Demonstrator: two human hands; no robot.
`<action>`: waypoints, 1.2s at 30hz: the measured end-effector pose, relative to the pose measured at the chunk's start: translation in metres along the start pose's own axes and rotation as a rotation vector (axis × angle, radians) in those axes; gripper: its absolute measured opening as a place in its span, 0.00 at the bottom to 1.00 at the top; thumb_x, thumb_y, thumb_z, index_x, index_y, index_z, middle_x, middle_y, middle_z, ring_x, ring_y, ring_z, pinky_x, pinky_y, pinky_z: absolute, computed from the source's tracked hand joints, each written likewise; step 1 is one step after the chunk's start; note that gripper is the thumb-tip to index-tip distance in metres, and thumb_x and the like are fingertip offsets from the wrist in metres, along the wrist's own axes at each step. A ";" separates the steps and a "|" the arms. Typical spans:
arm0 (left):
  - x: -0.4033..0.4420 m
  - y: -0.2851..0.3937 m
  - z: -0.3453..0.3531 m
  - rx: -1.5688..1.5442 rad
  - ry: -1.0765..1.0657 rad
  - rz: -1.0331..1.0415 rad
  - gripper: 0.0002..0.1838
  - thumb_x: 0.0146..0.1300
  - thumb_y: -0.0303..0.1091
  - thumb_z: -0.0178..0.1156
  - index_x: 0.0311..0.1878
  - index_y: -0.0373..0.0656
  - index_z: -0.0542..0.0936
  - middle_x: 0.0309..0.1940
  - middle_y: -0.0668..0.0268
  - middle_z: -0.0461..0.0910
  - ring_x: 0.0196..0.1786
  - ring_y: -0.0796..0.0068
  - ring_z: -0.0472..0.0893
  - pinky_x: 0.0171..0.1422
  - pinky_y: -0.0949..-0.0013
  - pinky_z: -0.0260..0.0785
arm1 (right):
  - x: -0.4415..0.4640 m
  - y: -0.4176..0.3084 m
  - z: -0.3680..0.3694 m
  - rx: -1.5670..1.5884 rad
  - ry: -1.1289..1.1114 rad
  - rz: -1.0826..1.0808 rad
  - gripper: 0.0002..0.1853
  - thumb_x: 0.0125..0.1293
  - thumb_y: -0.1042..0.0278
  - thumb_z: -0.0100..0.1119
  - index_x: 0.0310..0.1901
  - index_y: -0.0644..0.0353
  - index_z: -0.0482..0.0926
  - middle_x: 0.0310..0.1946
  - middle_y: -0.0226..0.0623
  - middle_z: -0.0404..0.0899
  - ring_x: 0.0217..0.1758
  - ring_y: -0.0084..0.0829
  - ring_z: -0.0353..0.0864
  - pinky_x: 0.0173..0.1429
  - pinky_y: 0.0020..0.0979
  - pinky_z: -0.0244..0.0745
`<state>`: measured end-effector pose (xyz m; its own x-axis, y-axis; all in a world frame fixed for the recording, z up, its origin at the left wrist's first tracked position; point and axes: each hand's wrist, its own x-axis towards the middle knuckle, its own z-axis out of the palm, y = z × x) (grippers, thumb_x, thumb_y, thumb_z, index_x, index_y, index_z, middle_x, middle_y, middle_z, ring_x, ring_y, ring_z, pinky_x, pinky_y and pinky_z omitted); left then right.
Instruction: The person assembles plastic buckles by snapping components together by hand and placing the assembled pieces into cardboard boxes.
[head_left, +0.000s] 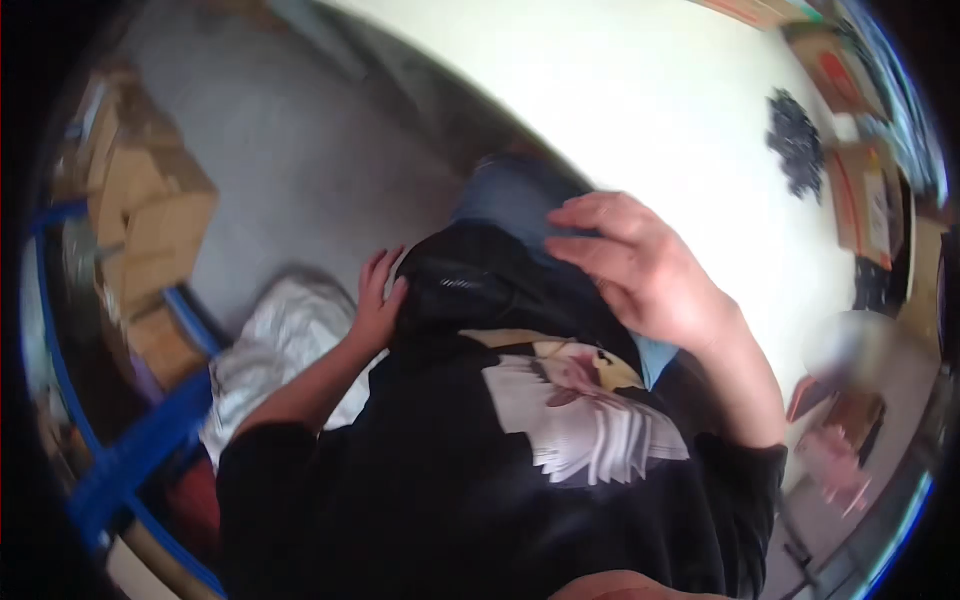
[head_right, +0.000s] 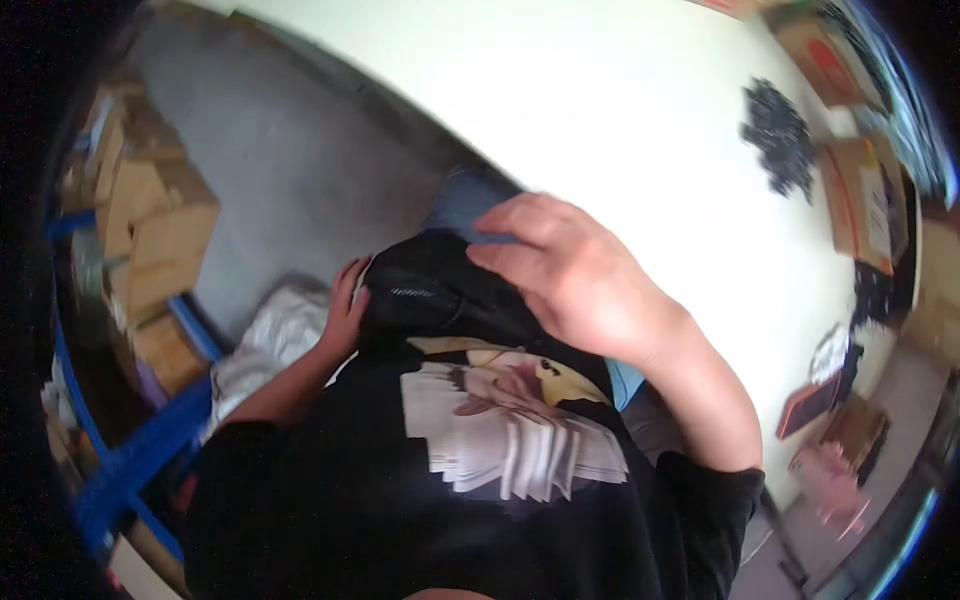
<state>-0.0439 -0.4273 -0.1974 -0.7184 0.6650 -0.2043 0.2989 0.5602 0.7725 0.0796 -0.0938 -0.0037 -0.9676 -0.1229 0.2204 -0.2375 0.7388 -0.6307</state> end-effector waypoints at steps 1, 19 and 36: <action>0.005 0.006 -0.003 -0.118 -0.046 0.022 0.29 0.67 0.46 0.52 0.69 0.44 0.65 0.66 0.50 0.63 0.71 0.58 0.60 0.73 0.59 0.50 | -0.007 0.002 -0.015 -0.011 0.067 0.042 0.18 0.45 0.85 0.58 0.42 0.64 0.82 0.47 0.44 0.78 0.53 0.43 0.77 0.55 0.38 0.75; 0.073 0.073 -0.024 -0.197 -0.665 -0.074 0.32 0.57 0.31 0.57 0.67 0.42 0.62 0.57 0.57 0.69 0.61 0.65 0.68 0.67 0.65 0.58 | -0.130 0.103 -0.104 -0.513 0.661 0.825 0.11 0.55 0.75 0.59 0.40 0.58 0.84 0.36 0.41 0.79 0.46 0.44 0.76 0.53 0.39 0.73; 0.181 0.366 0.018 0.006 -0.943 0.630 0.12 0.63 0.28 0.60 0.49 0.37 0.78 0.36 0.69 0.79 0.37 0.82 0.74 0.45 0.75 0.68 | -0.121 0.092 -0.092 -0.329 0.570 0.755 0.06 0.55 0.76 0.61 0.35 0.61 0.75 0.36 0.43 0.76 0.44 0.45 0.75 0.48 0.41 0.73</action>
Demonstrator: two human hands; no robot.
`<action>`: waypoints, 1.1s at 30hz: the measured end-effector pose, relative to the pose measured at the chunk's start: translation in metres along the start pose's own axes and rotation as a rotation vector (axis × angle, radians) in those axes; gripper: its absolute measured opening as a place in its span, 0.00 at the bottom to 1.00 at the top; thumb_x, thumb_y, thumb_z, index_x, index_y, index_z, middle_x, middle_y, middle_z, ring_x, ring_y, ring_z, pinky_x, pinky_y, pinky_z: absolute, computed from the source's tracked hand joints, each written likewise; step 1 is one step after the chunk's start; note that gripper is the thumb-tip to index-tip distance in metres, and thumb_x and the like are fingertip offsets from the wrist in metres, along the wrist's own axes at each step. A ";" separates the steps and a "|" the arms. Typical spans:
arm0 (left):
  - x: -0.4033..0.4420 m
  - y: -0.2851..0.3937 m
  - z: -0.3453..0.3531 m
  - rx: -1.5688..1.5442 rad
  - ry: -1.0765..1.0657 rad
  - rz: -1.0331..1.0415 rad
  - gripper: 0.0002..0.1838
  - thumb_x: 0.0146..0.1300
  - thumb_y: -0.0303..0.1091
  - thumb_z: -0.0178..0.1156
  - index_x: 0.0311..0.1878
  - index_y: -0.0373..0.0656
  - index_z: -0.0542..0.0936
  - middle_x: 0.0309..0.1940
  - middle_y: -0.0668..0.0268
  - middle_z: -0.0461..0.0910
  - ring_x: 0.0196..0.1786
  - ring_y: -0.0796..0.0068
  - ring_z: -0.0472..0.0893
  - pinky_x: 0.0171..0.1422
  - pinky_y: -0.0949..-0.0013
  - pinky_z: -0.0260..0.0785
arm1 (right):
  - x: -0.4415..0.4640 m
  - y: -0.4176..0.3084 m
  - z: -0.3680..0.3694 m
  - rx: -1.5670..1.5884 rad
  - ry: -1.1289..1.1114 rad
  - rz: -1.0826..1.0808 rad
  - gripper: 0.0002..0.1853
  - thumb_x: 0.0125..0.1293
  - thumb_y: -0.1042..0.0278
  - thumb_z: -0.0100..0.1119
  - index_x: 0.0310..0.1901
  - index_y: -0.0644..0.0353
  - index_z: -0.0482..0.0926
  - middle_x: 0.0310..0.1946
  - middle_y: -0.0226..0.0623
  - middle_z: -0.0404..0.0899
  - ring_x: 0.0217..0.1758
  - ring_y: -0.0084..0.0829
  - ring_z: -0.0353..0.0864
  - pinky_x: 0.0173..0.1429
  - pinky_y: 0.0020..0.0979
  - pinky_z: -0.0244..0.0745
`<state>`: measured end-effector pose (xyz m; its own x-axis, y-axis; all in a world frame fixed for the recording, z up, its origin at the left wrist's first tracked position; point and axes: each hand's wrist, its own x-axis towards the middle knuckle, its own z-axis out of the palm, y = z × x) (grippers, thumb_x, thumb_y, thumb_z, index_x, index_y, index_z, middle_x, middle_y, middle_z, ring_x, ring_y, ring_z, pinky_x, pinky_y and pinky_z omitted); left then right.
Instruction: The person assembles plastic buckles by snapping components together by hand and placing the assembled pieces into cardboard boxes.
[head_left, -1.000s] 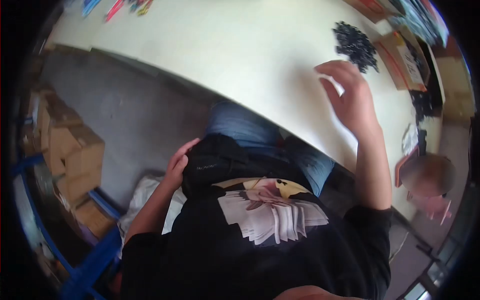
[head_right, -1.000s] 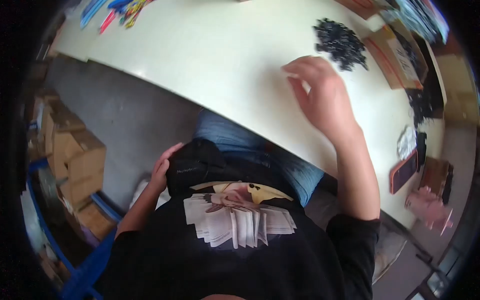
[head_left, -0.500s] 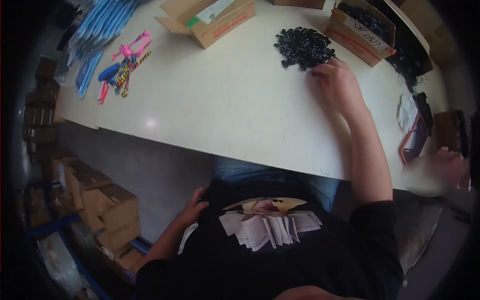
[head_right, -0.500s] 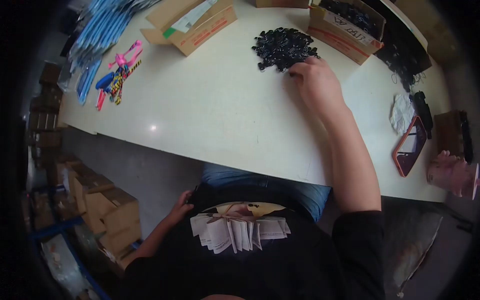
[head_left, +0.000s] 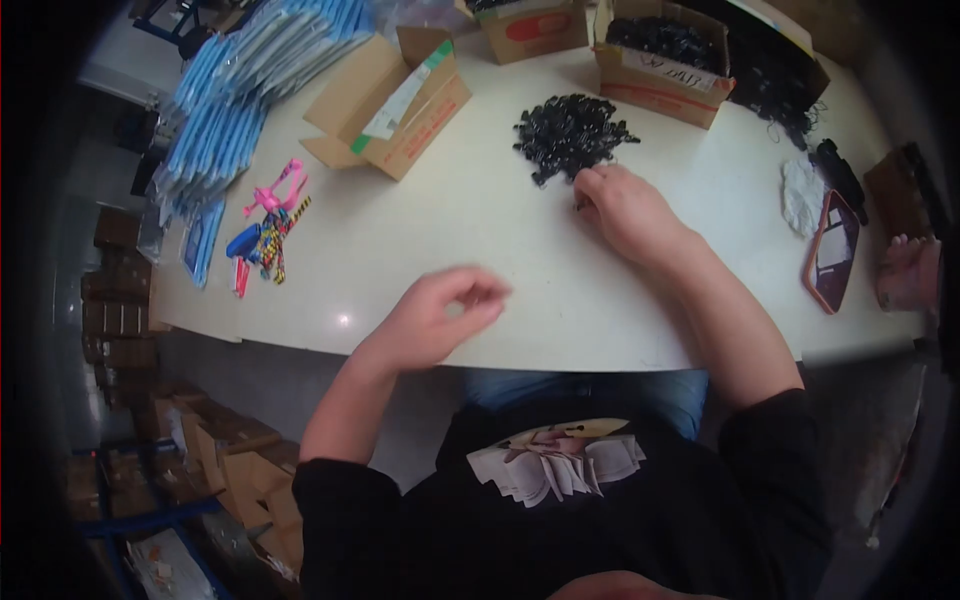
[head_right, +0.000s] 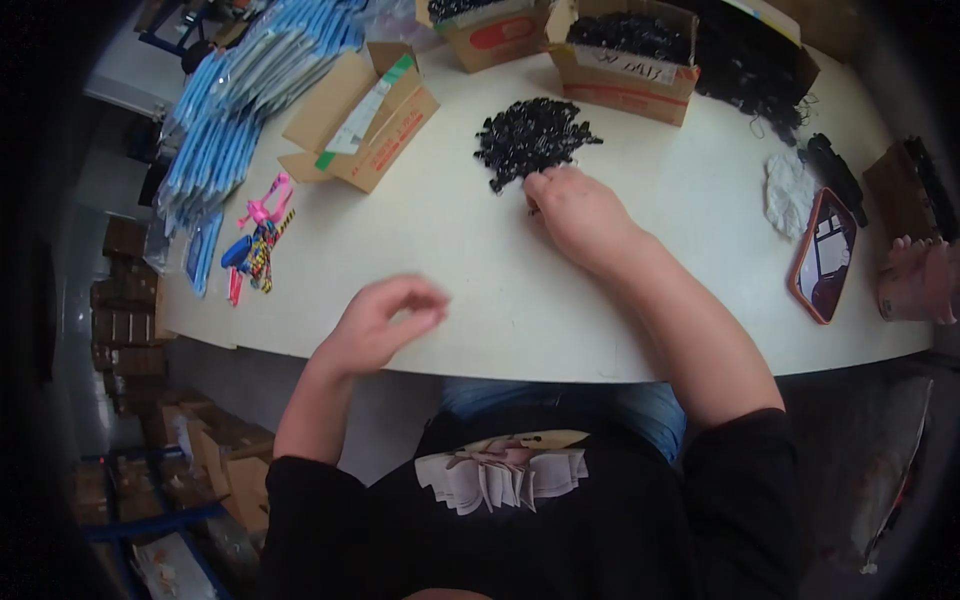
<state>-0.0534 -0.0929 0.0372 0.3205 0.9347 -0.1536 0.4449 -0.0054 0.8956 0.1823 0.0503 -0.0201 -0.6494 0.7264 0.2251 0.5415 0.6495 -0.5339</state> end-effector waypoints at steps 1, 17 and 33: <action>0.025 0.001 0.002 0.025 0.036 -0.064 0.12 0.61 0.28 0.62 0.47 0.36 0.78 0.37 0.67 0.79 0.38 0.80 0.76 0.46 0.73 0.70 | -0.002 0.003 0.003 0.039 0.063 -0.020 0.06 0.56 0.75 0.60 0.36 0.62 0.75 0.35 0.44 0.76 0.43 0.46 0.76 0.48 0.41 0.73; 0.121 -0.019 0.031 0.469 0.524 0.498 0.06 0.50 0.22 0.68 0.33 0.36 0.82 0.31 0.59 0.82 0.34 0.63 0.81 0.39 0.66 0.73 | -0.001 -0.006 -0.003 0.765 0.068 0.182 0.07 0.64 0.79 0.58 0.43 0.67 0.76 0.35 0.39 0.81 0.38 0.26 0.81 0.44 0.28 0.76; 0.123 -0.020 0.025 0.431 0.531 0.633 0.05 0.49 0.20 0.66 0.29 0.37 0.80 0.28 0.62 0.80 0.32 0.66 0.80 0.37 0.68 0.72 | -0.003 -0.012 -0.002 0.835 0.132 0.290 0.06 0.64 0.77 0.60 0.41 0.69 0.78 0.30 0.30 0.79 0.35 0.17 0.77 0.41 0.21 0.74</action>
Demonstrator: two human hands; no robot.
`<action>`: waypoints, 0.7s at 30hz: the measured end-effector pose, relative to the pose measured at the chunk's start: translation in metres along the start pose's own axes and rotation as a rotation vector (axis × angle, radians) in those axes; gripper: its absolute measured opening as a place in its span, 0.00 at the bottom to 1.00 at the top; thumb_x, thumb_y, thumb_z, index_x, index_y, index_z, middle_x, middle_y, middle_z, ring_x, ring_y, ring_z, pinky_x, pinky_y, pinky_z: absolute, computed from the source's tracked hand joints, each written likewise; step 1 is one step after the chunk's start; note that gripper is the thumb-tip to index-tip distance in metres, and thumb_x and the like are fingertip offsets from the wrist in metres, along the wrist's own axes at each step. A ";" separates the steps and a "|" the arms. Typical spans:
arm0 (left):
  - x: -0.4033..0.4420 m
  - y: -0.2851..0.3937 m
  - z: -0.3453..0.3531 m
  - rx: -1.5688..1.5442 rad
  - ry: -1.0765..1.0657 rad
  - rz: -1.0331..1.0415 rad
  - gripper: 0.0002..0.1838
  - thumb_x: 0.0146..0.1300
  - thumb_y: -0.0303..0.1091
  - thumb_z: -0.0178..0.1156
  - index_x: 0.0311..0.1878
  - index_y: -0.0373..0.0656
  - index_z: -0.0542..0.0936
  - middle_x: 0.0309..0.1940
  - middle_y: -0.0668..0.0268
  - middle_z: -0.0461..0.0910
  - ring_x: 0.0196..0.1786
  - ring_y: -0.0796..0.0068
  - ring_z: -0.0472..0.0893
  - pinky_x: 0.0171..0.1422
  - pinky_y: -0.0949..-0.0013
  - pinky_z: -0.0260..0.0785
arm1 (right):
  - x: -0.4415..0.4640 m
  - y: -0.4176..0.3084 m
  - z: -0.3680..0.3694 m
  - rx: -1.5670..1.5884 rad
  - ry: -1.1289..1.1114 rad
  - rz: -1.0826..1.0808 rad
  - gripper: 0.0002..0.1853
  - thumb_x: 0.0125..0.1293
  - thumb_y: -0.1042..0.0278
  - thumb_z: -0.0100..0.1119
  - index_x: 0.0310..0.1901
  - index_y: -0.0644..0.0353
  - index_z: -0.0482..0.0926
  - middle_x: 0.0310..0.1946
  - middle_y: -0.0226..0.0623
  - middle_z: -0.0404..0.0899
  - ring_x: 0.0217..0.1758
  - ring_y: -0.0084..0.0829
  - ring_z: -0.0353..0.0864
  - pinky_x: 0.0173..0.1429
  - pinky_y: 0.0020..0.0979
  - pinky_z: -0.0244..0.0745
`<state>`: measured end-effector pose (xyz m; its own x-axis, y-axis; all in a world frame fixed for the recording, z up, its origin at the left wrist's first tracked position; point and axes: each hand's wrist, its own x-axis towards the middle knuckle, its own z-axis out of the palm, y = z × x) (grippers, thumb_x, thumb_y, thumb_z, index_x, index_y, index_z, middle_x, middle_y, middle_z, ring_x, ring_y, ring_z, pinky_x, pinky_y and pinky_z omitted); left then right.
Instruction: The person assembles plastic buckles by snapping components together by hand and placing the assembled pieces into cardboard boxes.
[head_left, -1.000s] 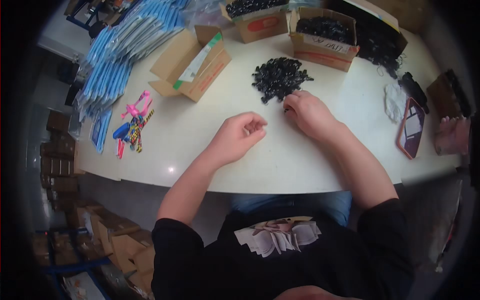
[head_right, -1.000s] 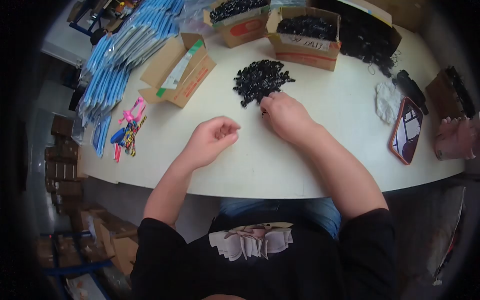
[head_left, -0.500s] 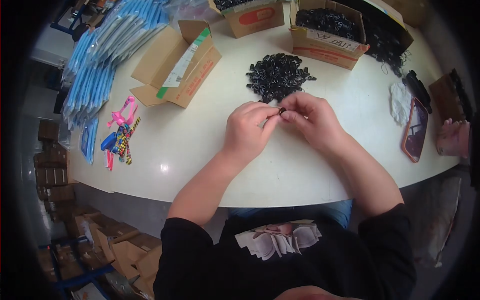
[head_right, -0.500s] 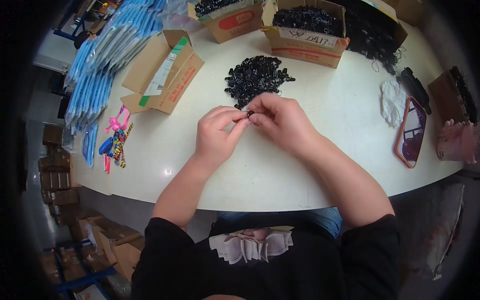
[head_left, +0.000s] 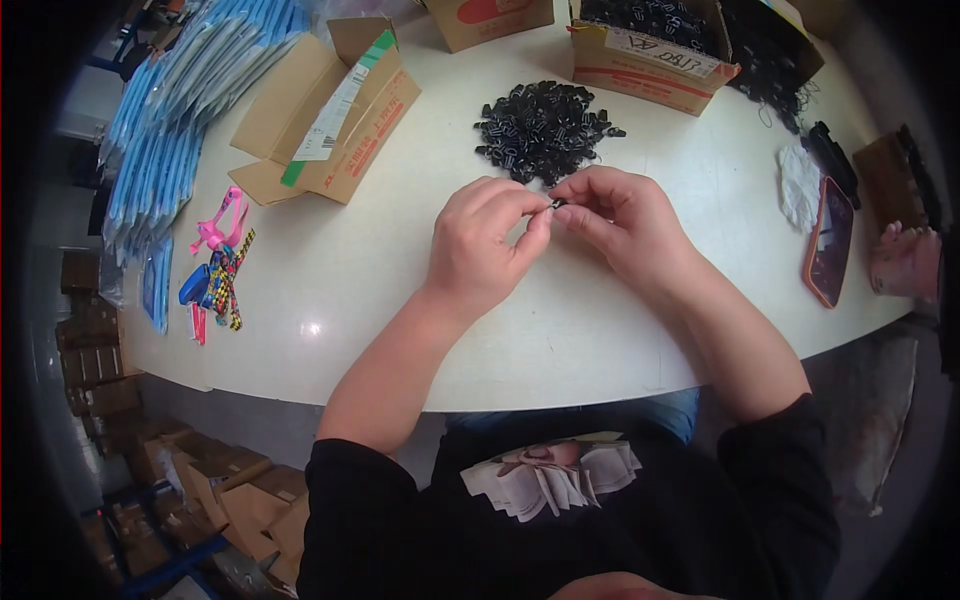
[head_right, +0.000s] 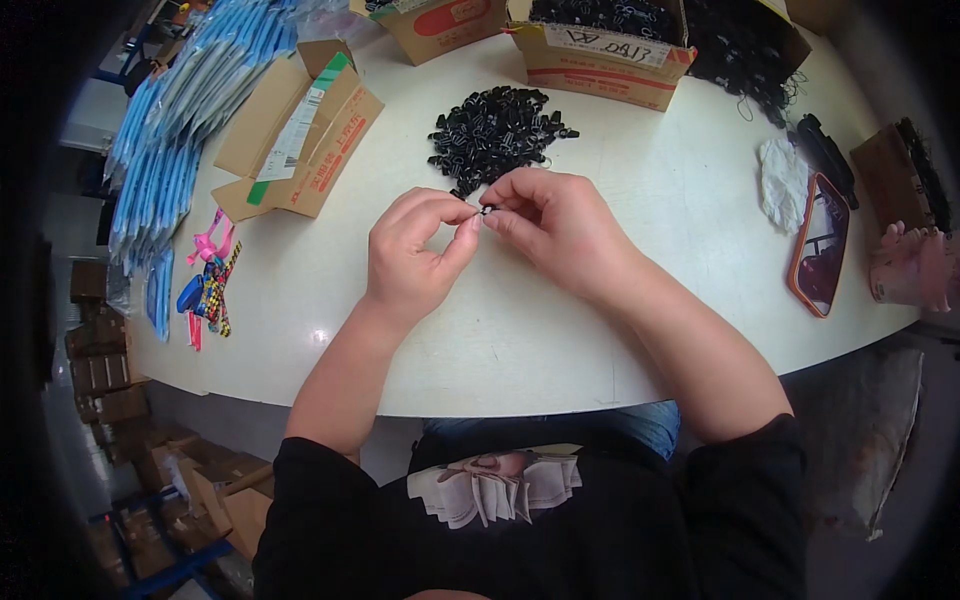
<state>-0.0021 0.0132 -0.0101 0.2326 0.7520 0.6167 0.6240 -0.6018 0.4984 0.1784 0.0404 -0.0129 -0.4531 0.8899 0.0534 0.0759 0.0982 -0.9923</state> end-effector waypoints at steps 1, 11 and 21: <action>-0.001 -0.001 0.001 0.042 0.000 0.025 0.06 0.48 0.20 0.66 0.29 0.38 0.79 0.28 0.62 0.80 0.32 0.66 0.80 0.37 0.68 0.72 | -0.001 -0.002 -0.001 -0.057 0.006 0.004 0.06 0.63 0.76 0.61 0.39 0.69 0.78 0.29 0.29 0.79 0.33 0.17 0.75 0.39 0.21 0.73; -0.002 0.005 0.001 0.307 -0.034 0.182 0.09 0.42 0.21 0.67 0.28 0.41 0.78 0.26 0.65 0.80 0.31 0.64 0.79 0.39 0.64 0.70 | -0.001 -0.003 -0.001 0.073 -0.051 0.133 0.05 0.60 0.74 0.62 0.34 0.65 0.78 0.25 0.26 0.76 0.28 0.14 0.72 0.33 0.20 0.70; -0.003 -0.002 0.004 0.035 -0.019 0.064 0.06 0.51 0.24 0.65 0.35 0.38 0.82 0.33 0.63 0.82 0.37 0.62 0.79 0.47 0.62 0.69 | 0.005 0.003 -0.006 0.226 -0.076 0.134 0.04 0.63 0.72 0.57 0.34 0.63 0.76 0.24 0.23 0.73 0.27 0.13 0.70 0.30 0.18 0.65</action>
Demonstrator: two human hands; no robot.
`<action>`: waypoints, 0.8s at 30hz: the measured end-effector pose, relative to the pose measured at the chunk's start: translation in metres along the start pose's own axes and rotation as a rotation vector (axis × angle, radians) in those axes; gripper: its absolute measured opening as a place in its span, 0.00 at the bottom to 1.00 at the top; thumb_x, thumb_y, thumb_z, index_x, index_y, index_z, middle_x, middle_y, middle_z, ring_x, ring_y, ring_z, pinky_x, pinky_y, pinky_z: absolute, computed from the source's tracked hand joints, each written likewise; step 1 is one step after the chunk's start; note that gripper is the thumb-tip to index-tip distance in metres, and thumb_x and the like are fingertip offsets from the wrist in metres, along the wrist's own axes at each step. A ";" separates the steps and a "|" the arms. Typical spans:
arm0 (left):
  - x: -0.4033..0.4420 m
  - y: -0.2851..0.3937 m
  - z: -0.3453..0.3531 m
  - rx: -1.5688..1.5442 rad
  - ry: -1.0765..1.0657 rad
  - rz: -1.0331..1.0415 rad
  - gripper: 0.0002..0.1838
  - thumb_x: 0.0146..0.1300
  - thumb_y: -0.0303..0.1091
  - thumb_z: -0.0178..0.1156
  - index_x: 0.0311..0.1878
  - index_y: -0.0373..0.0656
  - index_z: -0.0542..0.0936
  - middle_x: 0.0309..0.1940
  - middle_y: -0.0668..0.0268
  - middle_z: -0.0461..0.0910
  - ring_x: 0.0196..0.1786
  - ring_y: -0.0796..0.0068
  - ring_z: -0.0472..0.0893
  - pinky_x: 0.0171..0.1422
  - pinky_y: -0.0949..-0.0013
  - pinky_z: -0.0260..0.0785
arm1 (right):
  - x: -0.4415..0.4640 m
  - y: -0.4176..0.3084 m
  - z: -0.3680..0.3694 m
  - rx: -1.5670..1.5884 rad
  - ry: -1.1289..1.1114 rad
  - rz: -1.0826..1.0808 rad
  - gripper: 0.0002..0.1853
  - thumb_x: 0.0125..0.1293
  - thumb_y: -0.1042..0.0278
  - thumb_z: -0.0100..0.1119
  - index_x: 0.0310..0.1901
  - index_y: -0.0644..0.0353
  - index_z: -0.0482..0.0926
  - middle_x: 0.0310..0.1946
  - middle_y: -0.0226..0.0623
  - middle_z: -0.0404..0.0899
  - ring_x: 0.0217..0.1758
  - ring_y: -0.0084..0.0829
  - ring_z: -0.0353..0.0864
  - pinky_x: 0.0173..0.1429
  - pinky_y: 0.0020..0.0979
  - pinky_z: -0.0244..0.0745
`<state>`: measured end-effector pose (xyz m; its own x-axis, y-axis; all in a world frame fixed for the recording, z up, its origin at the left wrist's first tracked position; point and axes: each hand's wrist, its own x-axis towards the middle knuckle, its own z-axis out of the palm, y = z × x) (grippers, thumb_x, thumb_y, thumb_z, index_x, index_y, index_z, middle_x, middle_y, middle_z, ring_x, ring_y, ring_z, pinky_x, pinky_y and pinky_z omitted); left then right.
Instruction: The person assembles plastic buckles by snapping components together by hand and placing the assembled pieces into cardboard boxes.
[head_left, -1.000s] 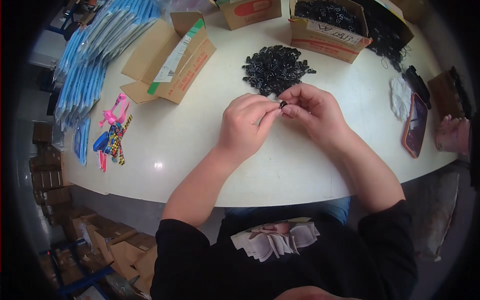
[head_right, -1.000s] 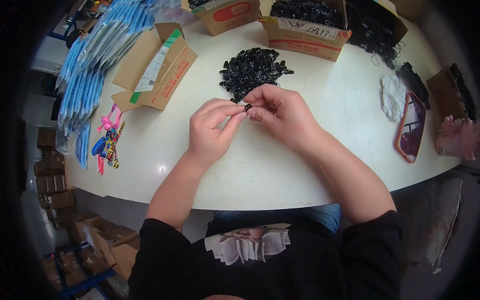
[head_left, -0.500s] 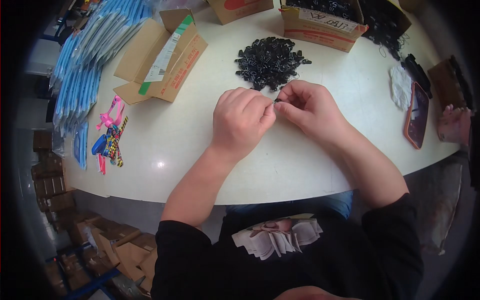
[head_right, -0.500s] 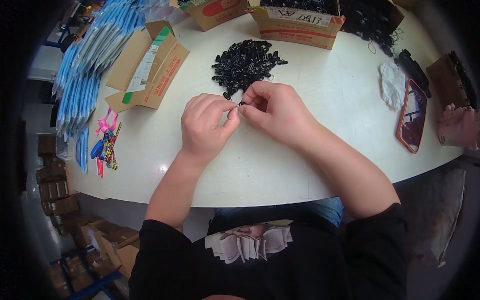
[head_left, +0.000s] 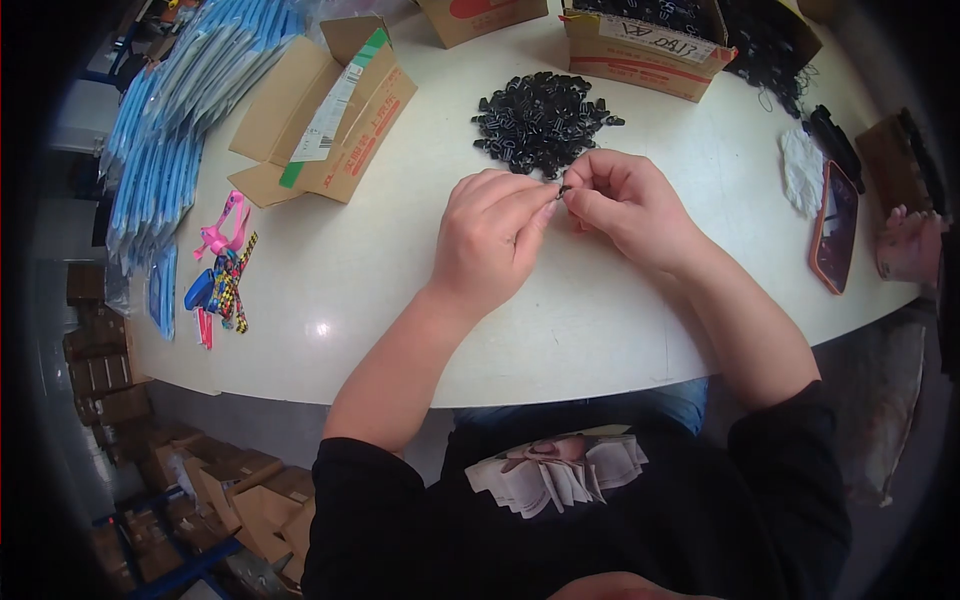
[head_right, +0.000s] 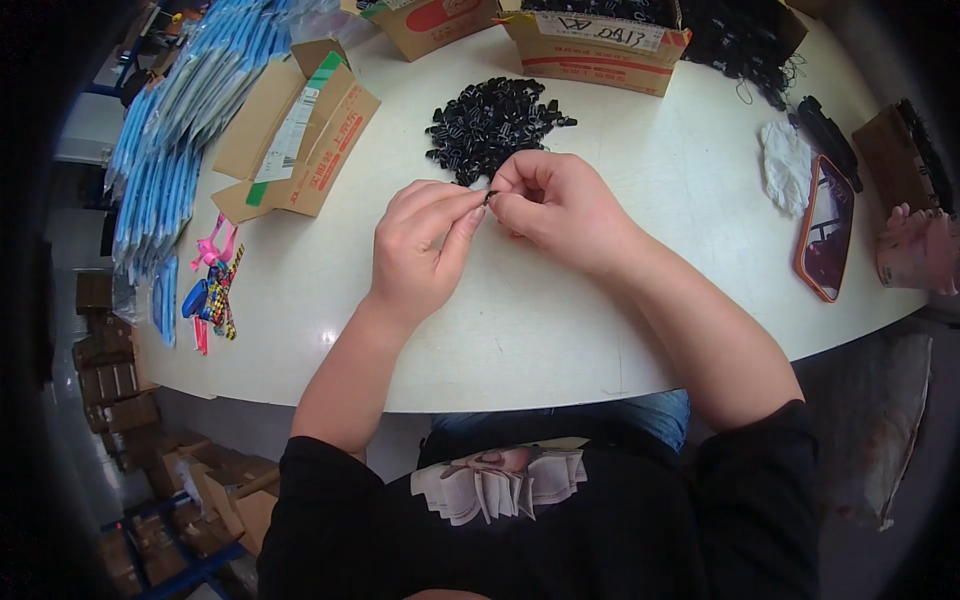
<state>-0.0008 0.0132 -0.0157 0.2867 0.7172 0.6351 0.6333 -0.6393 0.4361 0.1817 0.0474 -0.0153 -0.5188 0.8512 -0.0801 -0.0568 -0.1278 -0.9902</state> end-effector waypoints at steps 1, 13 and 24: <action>0.000 0.000 0.000 -0.010 -0.008 -0.016 0.06 0.51 0.23 0.65 0.35 0.37 0.82 0.33 0.62 0.82 0.37 0.62 0.79 0.47 0.62 0.69 | 0.000 0.001 0.000 -0.001 0.004 0.000 0.04 0.62 0.72 0.57 0.34 0.63 0.76 0.24 0.23 0.73 0.26 0.12 0.69 0.30 0.18 0.65; 0.000 0.000 -0.003 -0.034 -0.079 -0.067 0.04 0.57 0.22 0.63 0.36 0.35 0.82 0.32 0.59 0.82 0.36 0.62 0.80 0.44 0.66 0.71 | -0.002 0.001 -0.001 -0.108 -0.002 -0.018 0.05 0.61 0.71 0.59 0.34 0.63 0.76 0.25 0.22 0.72 0.28 0.12 0.67 0.31 0.18 0.65; -0.001 0.000 -0.002 0.037 -0.097 -0.057 0.05 0.55 0.21 0.60 0.36 0.37 0.80 0.33 0.59 0.80 0.39 0.59 0.79 0.47 0.60 0.69 | -0.002 0.002 -0.001 -0.140 -0.003 -0.042 0.06 0.61 0.72 0.62 0.34 0.63 0.76 0.25 0.23 0.73 0.28 0.13 0.68 0.31 0.19 0.66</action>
<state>-0.0022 0.0122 -0.0148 0.3165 0.7770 0.5441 0.6766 -0.5869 0.4447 0.1832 0.0457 -0.0173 -0.5210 0.8527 -0.0381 0.0409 -0.0197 -0.9990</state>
